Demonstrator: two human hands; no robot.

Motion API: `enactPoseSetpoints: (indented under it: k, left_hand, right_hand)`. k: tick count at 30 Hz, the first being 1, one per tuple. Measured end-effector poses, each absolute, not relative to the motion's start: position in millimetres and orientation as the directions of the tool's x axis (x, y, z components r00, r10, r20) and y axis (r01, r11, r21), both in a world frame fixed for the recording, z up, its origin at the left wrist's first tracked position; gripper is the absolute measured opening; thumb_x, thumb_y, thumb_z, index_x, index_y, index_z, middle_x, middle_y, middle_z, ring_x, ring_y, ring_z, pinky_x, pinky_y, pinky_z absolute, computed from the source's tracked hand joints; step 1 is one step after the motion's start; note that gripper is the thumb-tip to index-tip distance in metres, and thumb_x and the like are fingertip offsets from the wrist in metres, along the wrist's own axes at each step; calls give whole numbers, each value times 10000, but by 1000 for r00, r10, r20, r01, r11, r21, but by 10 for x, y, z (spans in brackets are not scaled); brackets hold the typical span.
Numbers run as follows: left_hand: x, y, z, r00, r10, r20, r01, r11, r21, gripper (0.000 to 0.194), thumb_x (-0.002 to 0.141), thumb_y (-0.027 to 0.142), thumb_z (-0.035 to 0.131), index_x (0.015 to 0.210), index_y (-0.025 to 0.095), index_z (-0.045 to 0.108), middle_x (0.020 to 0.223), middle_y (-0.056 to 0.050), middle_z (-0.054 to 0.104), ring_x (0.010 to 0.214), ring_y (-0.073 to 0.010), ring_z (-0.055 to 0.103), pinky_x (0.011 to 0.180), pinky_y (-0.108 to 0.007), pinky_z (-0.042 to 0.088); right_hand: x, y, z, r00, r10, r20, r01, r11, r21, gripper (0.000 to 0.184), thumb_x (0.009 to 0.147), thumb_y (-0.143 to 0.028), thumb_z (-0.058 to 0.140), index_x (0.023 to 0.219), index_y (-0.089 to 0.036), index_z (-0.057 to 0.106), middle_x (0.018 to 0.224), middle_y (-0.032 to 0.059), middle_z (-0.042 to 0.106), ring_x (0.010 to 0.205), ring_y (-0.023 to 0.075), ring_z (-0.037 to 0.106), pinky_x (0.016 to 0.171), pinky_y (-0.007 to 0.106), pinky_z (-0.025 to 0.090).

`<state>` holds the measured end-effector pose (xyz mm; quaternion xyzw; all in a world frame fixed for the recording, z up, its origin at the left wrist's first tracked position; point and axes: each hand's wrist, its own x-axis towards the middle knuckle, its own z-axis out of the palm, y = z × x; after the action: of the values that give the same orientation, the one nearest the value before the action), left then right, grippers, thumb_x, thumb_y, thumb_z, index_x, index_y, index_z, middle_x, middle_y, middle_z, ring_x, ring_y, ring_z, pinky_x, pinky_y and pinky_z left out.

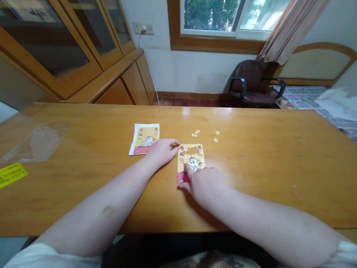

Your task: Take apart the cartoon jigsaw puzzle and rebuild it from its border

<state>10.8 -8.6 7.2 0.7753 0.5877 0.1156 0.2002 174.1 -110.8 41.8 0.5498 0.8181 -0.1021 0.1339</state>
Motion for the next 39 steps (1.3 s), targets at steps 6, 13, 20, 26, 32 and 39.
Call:
enactPoseSetpoints:
  k: [6, 13, 20, 26, 32, 39]
  left_hand:
    - [106, -85, 54, 297, 951, -81, 877, -239, 417, 283, 857, 427, 555, 1010, 268, 732, 1017, -18, 743, 863, -220, 660, 745, -325, 490]
    - [114, -87, 65, 290, 953, -84, 886, -234, 401, 288, 856, 424, 547, 1017, 266, 726, 1005, -23, 743, 858, -222, 660, 720, -313, 484]
    - [117, -96, 65, 291, 955, -57, 881, -245, 405, 273, 849, 407, 561, 1002, 262, 734, 932, -37, 745, 834, -225, 662, 729, -313, 492]
    - [102, -89, 35, 428, 904, -11, 832, -389, 395, 304, 855, 236, 477, 987, 266, 749, 1005, -18, 746, 928, -217, 662, 810, -319, 495]
    - [88, -86, 41, 496, 867, -50, 836, -462, 297, 325, 834, 230, 468, 961, 280, 764, 1001, -23, 746, 930, -235, 660, 790, -334, 492]
    - [108, -117, 76, 532, 843, -77, 835, -507, 213, 298, 861, 275, 463, 966, 277, 742, 992, -42, 739, 895, -241, 662, 741, -329, 476]
  right_hand:
    - [1758, -957, 371, -311, 892, -328, 947, 321, -24, 731, 922, -635, 366, 1475, -157, 382, 912, 184, 726, 794, 293, 694, 638, 361, 484]
    - [1785, -825, 323, -321, 893, -315, 942, 337, -5, 678, 949, -591, 331, 1485, -177, 363, 917, 176, 726, 807, 289, 695, 656, 362, 484]
    - [1833, -768, 267, -349, 898, -268, 935, 351, -42, 663, 948, -612, 287, 1454, -201, 410, 910, 164, 730, 819, 307, 694, 654, 377, 479]
    - [1866, -717, 283, -343, 910, -234, 939, 340, -52, 619, 960, -586, 285, 1420, -197, 430, 925, 164, 730, 829, 283, 698, 672, 351, 478]
    - [1858, -687, 250, -342, 905, -254, 939, 342, -46, 564, 959, -561, 334, 1367, -201, 482, 916, 145, 734, 833, 274, 699, 660, 329, 474]
    - [1916, -563, 283, -363, 918, -161, 932, 355, -74, 508, 967, -556, 322, 1169, -188, 607, 895, 123, 716, 795, 257, 675, 667, 329, 454]
